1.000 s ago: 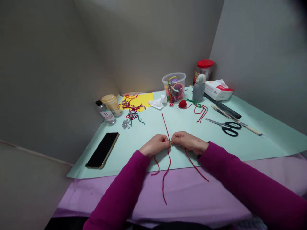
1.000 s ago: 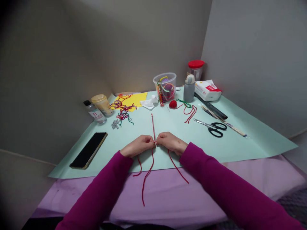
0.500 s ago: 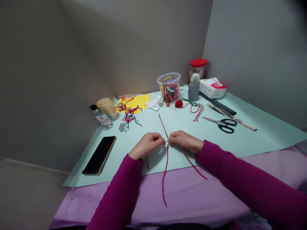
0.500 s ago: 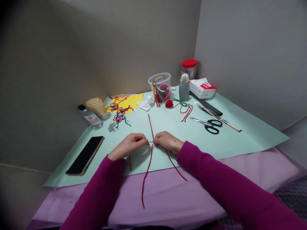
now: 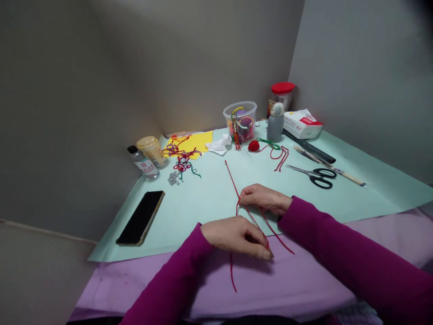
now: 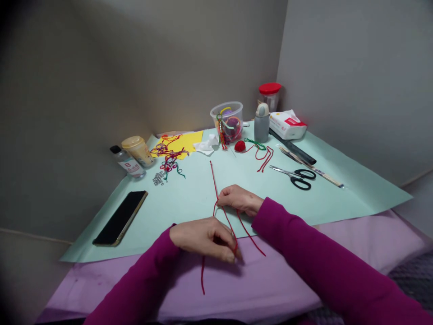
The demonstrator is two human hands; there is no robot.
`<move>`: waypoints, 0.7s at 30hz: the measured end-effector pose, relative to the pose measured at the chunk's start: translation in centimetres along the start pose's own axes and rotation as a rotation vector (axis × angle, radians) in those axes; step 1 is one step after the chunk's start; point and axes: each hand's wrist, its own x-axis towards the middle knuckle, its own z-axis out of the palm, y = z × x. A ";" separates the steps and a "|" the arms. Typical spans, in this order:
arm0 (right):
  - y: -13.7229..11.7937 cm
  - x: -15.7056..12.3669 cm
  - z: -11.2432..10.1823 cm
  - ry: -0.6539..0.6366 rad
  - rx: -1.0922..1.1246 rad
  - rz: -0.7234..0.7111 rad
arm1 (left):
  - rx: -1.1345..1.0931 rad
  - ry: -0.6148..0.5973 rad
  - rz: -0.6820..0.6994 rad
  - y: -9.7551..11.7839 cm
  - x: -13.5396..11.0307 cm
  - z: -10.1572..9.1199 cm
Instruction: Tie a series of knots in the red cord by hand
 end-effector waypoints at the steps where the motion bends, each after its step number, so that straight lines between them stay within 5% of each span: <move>1: 0.0 0.0 0.0 -0.005 -0.001 -0.002 | -0.095 -0.030 -0.031 0.0 -0.4 -0.5; 3: -0.1 -0.1 0.0 -0.011 0.014 -0.010 | -0.228 0.087 -0.134 -0.6 -0.9 -1.5; 7: -0.1 -0.2 0.1 -0.010 0.031 -0.026 | -0.277 0.710 -0.265 -2.8 -0.4 -2.9; 9: 0.0 -0.2 0.0 -0.015 0.027 -0.031 | -0.312 0.888 -0.272 -3.7 0.3 -2.9; 12: 0.1 -0.2 -0.1 -0.011 0.023 -0.032 | -0.380 0.910 -0.288 -4.2 1.1 -2.5; 18: 0.0 -0.4 -0.3 -0.048 0.039 -0.057 | -0.603 0.635 -0.252 -4.4 0.9 -2.4; 21: -0.1 -0.5 -0.4 -0.074 0.013 -0.060 | -0.563 0.613 -0.233 -5.1 0.6 -2.8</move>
